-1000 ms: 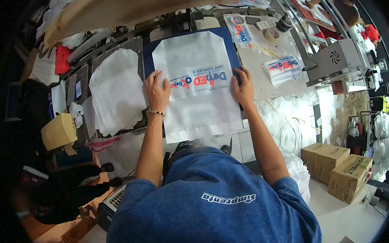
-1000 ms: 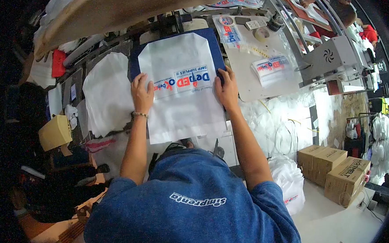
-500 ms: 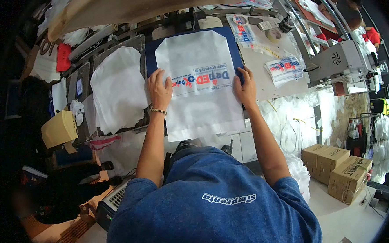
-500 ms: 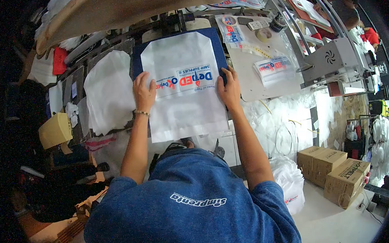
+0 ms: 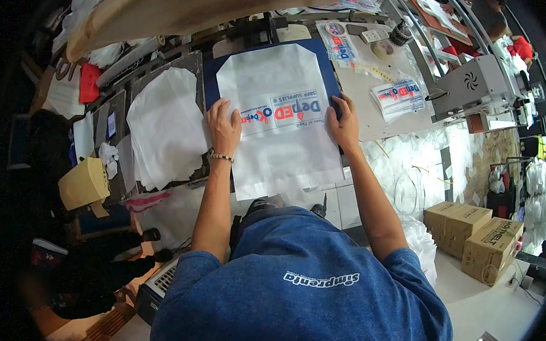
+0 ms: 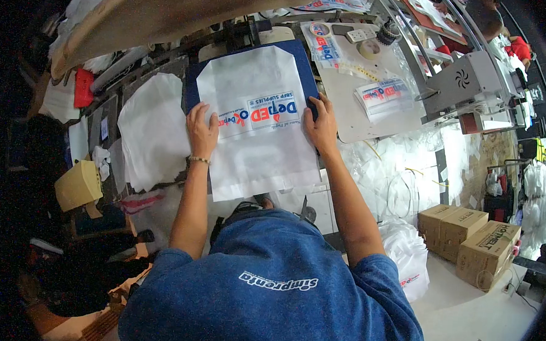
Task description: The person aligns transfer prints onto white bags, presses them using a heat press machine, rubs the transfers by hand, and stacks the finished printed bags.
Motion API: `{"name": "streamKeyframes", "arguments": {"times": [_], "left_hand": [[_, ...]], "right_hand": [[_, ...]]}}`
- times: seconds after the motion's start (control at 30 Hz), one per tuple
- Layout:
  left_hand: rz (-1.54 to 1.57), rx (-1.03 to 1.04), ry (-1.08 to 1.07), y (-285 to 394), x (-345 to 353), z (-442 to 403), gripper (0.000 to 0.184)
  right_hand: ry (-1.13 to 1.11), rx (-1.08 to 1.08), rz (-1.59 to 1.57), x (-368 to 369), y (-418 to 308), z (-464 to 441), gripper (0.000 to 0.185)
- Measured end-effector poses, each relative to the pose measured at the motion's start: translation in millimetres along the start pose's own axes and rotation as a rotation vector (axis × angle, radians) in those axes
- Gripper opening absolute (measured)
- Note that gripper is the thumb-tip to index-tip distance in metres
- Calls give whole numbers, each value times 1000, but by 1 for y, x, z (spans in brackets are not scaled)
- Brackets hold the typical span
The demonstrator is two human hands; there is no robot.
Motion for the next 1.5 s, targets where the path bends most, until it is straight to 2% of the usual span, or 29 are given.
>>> {"name": "streamKeyframes", "arguments": {"times": [0.5, 1.5], "left_hand": [[-14, 9, 13, -1, 1, 0, 30], [-8, 11, 18, 1, 0, 1, 34]], "right_hand": [[15, -11, -1, 1, 2, -1, 34], [19, 7, -12, 3, 4, -1, 35]]}}
Point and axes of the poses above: each hand's wrist, its own z-axis away from the middle knuckle, its own x-axis out of the palm, y = z × x, the point moved 2 cm from there along -z, towards the middle knuckle, and after that the axes turned 11 degrees about z, right-handed, at the moved point
